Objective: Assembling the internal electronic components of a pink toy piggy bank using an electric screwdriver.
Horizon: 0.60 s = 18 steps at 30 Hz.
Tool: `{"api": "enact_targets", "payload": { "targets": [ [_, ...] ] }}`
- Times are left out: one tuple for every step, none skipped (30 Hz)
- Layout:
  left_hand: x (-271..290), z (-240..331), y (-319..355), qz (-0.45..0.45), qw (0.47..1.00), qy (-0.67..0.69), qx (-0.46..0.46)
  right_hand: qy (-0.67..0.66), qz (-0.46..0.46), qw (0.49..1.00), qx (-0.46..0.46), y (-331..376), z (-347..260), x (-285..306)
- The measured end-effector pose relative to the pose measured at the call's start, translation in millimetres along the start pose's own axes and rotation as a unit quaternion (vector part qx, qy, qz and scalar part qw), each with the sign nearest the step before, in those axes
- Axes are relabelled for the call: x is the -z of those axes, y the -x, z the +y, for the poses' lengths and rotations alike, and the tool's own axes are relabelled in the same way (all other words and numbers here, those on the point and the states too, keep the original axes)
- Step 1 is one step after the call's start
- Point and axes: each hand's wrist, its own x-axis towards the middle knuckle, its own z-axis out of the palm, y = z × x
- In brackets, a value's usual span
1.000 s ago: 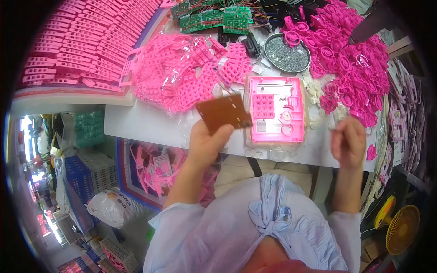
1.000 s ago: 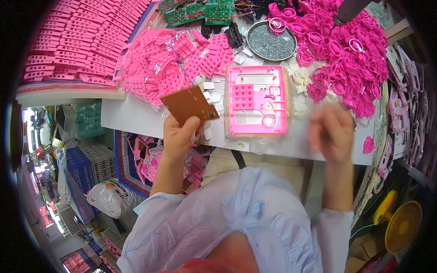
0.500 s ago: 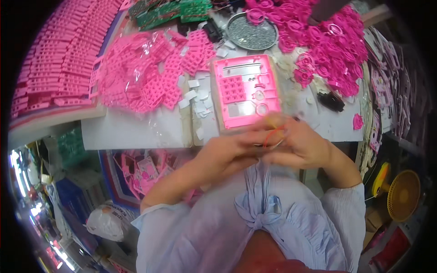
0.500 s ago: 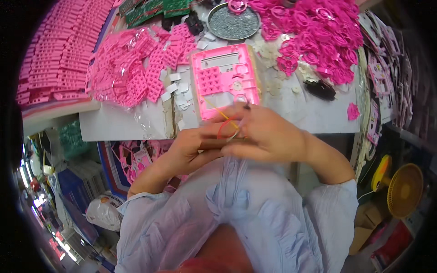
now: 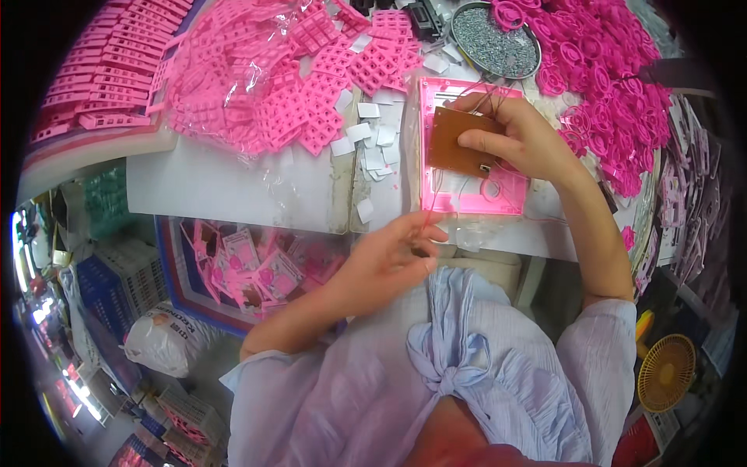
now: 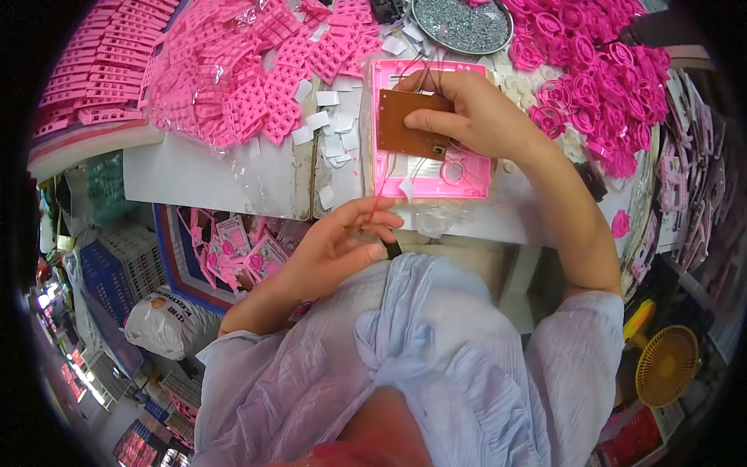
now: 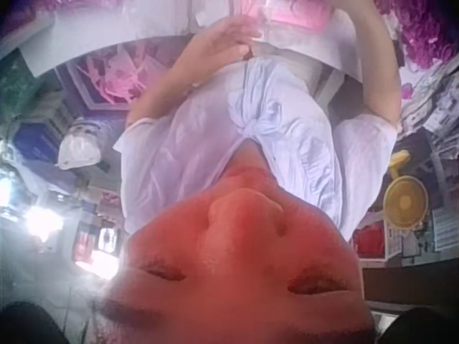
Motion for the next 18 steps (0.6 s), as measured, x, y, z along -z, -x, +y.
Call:
{"api": "enact_targets", "payload": {
  "targets": [
    [2, 5, 2, 0.007, 0.999, -0.047, 0.001, 0.050, -0.009, 0.999, -0.011, -5, 3, 2],
    [4, 12, 4, 0.020, 0.993, -0.114, 0.001, 0.072, -0.003, 0.997, -0.029, -6, 0, 1],
    [7, 20, 4, 0.030, 0.983, -0.182, 0.001, 0.093, 0.005, 0.995, -0.046, -8, -6, 0],
    [11, 27, 3, 0.039, 0.968, -0.249, 0.002, 0.114, 0.013, 0.991, -0.064, -8, -9, -1],
    [15, 33, 3, 0.057, 0.954, -0.295, 0.010, 0.152, 0.026, 0.987, -0.036, -8, -8, -2],
    [19, 38, 3, 0.078, 0.937, -0.339, 0.017, 0.192, 0.036, 0.981, -0.006, -9, -9, -3],
    [22, 41, 1, 0.098, 0.918, -0.383, 0.025, 0.231, 0.047, 0.972, 0.024, -9, -10, -4],
    [25, 40, -7, 0.127, 0.889, -0.434, -0.069, 0.291, 0.076, 0.953, 0.018, -8, -15, -6],
    [28, 38, -16, 0.160, 0.848, -0.480, -0.158, 0.349, 0.099, 0.932, 0.017, -8, -24, -12],
    [30, 37, -26, 0.188, 0.796, -0.519, -0.248, 0.408, 0.126, 0.904, 0.013, -6, -30, -17],
    [28, 38, -38, 0.156, 0.764, -0.565, -0.270, 0.442, 0.140, 0.886, 0.014, -3, -33, -22],
    [23, 38, -51, 0.124, 0.728, -0.609, -0.290, 0.476, 0.154, 0.865, 0.015, 0, -35, -26],
    [20, 39, -58, 0.091, 0.689, -0.649, -0.309, 0.510, 0.168, 0.844, 0.016, 2, -36, -28],
    [20, 38, -59, 0.084, 0.681, -0.663, -0.299, 0.523, 0.192, 0.828, 0.057, 2, -34, -27],
    [20, 37, -62, 0.072, 0.673, -0.677, -0.291, 0.535, 0.220, 0.810, 0.095, 2, -27, -25],
    [20, 37, -64, 0.061, 0.663, -0.690, -0.283, 0.545, 0.246, 0.790, 0.133, 3, -20, -23],
    [20, 38, -66, 0.057, 0.660, -0.692, -0.286, 0.531, 0.206, 0.804, 0.170, 8, -12, -24],
    [22, 38, -66, 0.058, 0.656, -0.697, -0.284, 0.513, 0.160, 0.816, 0.212, 12, 0, -26]
  ]
}}
